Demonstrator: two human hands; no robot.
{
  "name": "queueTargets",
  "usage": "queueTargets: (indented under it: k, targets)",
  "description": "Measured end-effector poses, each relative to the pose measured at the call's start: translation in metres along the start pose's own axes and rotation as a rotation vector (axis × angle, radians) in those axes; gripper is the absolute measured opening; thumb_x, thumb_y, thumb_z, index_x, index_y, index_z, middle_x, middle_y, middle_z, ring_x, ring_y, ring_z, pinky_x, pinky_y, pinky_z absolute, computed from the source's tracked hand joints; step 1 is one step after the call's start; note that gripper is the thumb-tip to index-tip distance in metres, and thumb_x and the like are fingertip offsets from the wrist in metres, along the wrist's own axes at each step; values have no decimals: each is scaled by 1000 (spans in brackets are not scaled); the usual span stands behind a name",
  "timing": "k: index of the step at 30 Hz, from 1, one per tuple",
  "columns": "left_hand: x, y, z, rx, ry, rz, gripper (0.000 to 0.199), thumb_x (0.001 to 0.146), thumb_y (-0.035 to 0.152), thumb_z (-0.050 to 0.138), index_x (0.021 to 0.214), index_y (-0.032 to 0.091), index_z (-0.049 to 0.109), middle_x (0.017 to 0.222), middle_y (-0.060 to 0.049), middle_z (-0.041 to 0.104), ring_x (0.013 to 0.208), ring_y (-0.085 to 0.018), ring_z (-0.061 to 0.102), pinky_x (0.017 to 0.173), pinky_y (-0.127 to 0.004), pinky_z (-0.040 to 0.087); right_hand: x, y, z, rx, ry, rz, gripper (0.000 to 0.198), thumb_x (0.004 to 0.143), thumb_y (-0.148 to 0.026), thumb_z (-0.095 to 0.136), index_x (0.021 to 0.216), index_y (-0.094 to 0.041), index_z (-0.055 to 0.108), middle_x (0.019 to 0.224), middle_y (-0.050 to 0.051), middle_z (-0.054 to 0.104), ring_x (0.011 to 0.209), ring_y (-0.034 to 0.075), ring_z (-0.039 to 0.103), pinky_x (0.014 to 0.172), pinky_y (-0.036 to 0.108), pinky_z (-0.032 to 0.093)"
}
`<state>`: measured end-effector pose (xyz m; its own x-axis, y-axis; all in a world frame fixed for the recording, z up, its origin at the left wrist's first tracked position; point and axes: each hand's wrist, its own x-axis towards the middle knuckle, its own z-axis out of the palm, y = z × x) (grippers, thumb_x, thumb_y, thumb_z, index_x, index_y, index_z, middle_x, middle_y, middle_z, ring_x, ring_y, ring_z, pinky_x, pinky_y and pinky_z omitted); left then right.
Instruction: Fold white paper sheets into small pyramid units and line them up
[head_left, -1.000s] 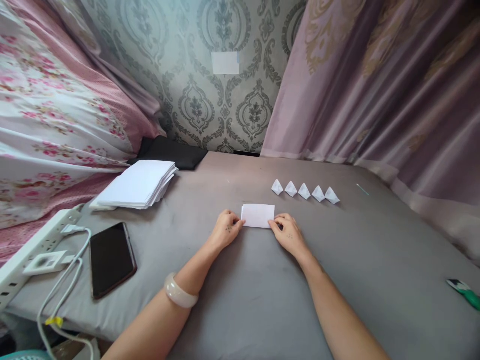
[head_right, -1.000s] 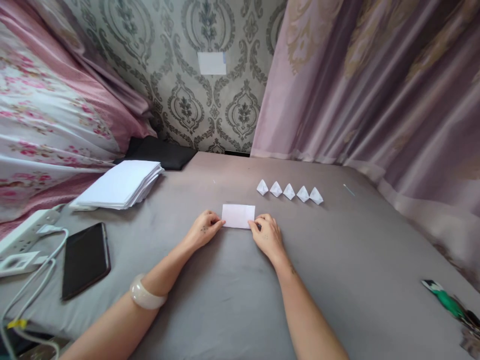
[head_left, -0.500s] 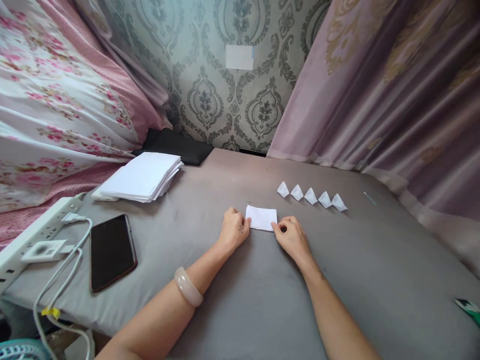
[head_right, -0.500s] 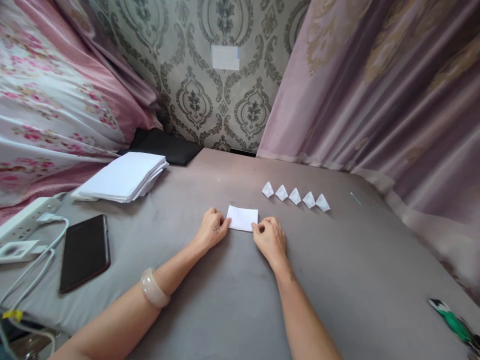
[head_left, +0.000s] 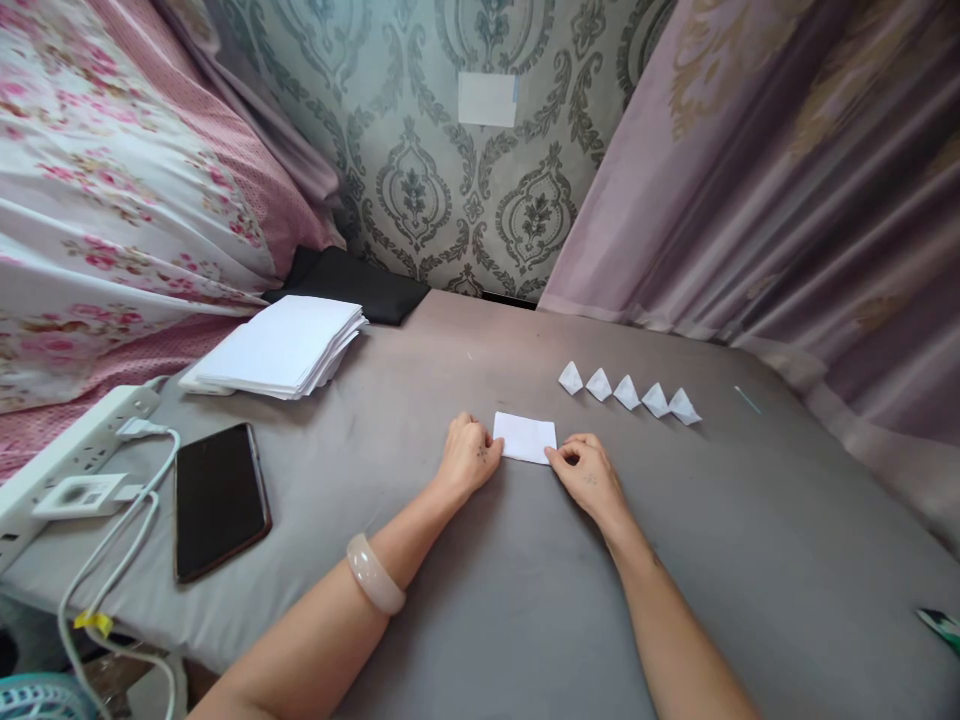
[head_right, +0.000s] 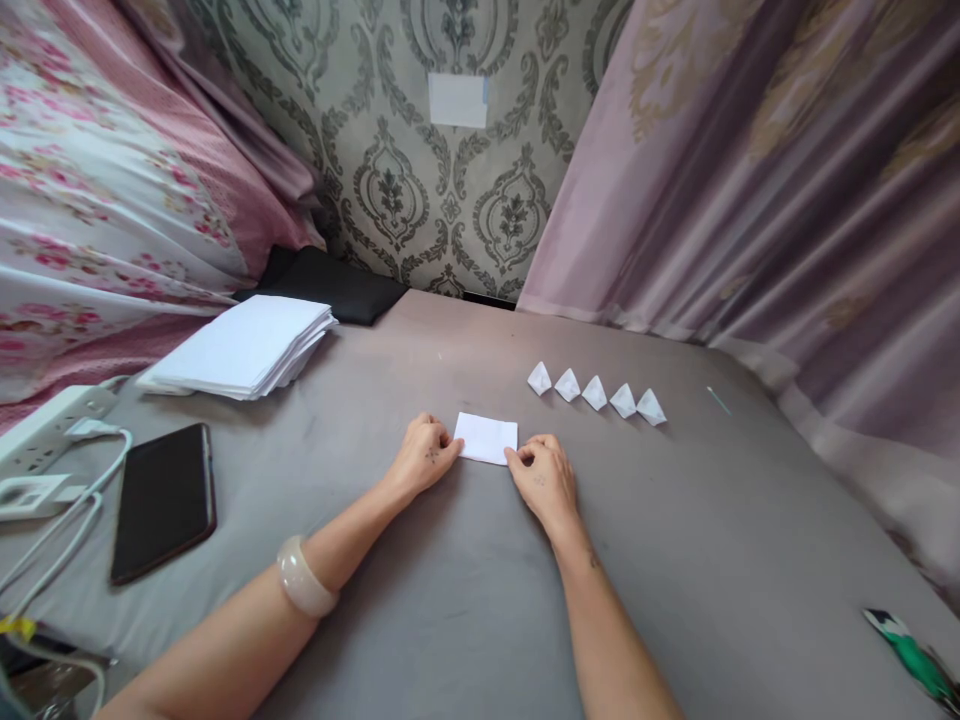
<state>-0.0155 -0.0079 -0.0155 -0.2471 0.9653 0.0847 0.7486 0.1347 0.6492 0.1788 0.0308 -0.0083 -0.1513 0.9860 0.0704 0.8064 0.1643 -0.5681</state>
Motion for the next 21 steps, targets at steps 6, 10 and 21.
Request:
queueTargets:
  k: [6, 10, 21]
  targets:
    - [0, 2, -3, -27, -23, -28, 17, 76, 26, 59, 63, 15, 61, 88, -10, 55, 90, -22, 53, 85, -34, 43, 1, 2, 1, 12, -5, 2, 28, 75, -44, 57, 61, -20, 63, 98, 6, 59, 87, 19, 59, 82, 33, 43]
    - [0, 2, -4, -35, -29, -21, 17, 77, 26, 58, 64, 15, 61, 87, -10, 55, 90, -22, 53, 84, -34, 44, 1, 3, 1, 16, -14, -4, 29, 75, -45, 57, 62, -21, 63, 98, 6, 58, 87, 20, 59, 81, 33, 43]
    - [-2, 1, -4, -17, -50, -11, 18, 78, 27, 57, 64, 15, 58, 89, -10, 54, 91, -22, 52, 83, -33, 42, 0, 2, -1, 0, -35, -14, 25, 76, -42, 57, 64, -21, 62, 97, 6, 57, 88, 20, 58, 83, 33, 42]
